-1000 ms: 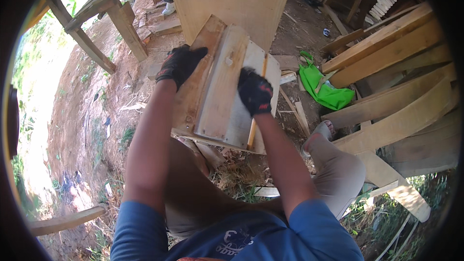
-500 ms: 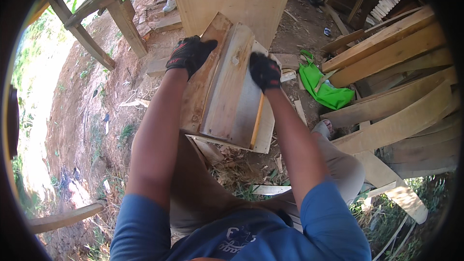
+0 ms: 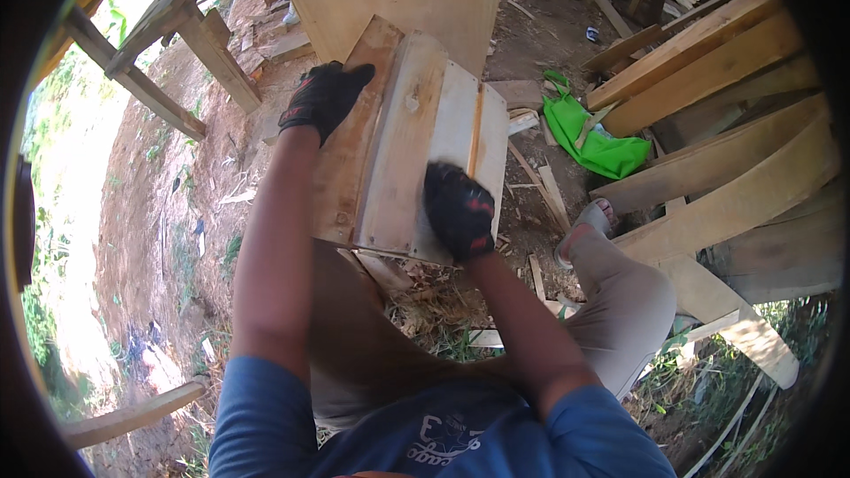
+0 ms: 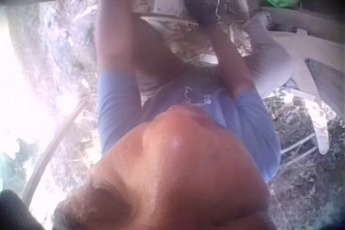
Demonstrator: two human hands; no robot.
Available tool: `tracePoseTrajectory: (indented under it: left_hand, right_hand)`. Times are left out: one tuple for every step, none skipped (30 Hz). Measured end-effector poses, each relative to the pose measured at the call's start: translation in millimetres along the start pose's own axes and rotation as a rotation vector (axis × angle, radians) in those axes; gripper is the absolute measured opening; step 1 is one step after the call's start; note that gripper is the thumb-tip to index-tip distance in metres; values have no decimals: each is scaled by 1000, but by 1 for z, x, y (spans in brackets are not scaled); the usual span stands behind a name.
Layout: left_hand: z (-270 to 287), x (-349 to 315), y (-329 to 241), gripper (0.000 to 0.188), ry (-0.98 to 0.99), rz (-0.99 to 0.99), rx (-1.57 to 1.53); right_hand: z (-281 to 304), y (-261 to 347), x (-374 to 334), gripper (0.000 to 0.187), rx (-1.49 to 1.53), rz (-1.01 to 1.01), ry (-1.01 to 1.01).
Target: The person polishes the internal and external surfaces of a wooden crate by hand using a piece of sandpaper.
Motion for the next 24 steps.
tracePoseTrajectory:
  left_hand:
    - [1,-1,4,68,-33,8,-1]
    - [1,-2,2,67,-19,4,1]
    - [3,-4,0,66,-6,9,6]
    - [2,-3,-7,66,10,-3,8]
    - [1,-2,-5,64,-11,-28,18]
    - [1,-2,-7,63,-11,-34,28]
    - [0,-3,-9,63,-8,-34,37]
    - [0,-3,-16,62,-8,-48,42]
    - [-1,-3,-12,62,6,-30,25]
    - [0,-2,-9,64,6,-17,44]
    - [1,-1,-9,67,8,-11,61]
    - [-2,-3,-7,69,24,-2,74]
    - [-2,-2,-4,71,37,44,52]
    - [-1,-1,-6,72,31,33,57]
    - [0,0,-6,72,24,20,58]
    - [0,1,-6,73,18,8,59]
    - [-2,1,-8,74,11,5,69]
    - [0,2,-8,74,6,-1,82]
    - [0,3,-7,74,7,-4,95]
    - [3,3,1,75,2,1,110]
    - [6,5,7,75,-3,13,134]
    - [6,2,10,75,-21,-1,160]
    - [9,0,7,75,-44,-23,183]
    - [14,-2,7,76,-69,-36,213]
  right_hand:
    - [-17,-13,23,33,44,-87,47]
    - [-25,-21,47,43,63,-54,-22]
    - [-33,-30,75,44,36,-114,18]
    - [-46,-51,103,48,5,-113,-14]
    - [-52,-59,131,51,-21,-127,5]
    - [-60,-71,160,52,-54,-109,18]
    - [-60,-79,185,54,-49,-105,58]
    - [-61,-96,210,54,-87,-134,44]
    - [-65,-99,229,53,-112,-110,90]
    - [-68,-98,243,52,-150,-105,74]
    - [-72,-101,247,52,-162,-96,70]
    - [-73,-100,243,51,-179,-94,78]
    - [-74,-99,239,52,-157,-96,81]
    - [-75,-99,234,52,-137,-104,82]
    - [-72,-98,229,52,-122,-111,81]
    - [-68,-94,216,51,-108,-101,94]
    - [-64,-92,194,50,-95,-95,106]
    - [-58,-84,171,50,-77,-84,115]
    - [-52,-72,144,47,-23,-38,62]
    - [-47,-52,114,44,36,19,11]
    - [-37,-31,86,40,43,39,34]
    - [-26,-12,58,37,49,56,53]
    - [-19,-4,32,34,36,91,16]
    - [-15,7,7,31,31,131,-16]
Point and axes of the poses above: each hand's wrist, its own x-axis towards the middle knuckle, its own z-axis out of the back of the hand, y = z × x, the point moved 8 cm from there along x, towards the middle knuckle, and after that the axes turned 1 degree about -x, right-handed, at the moved point
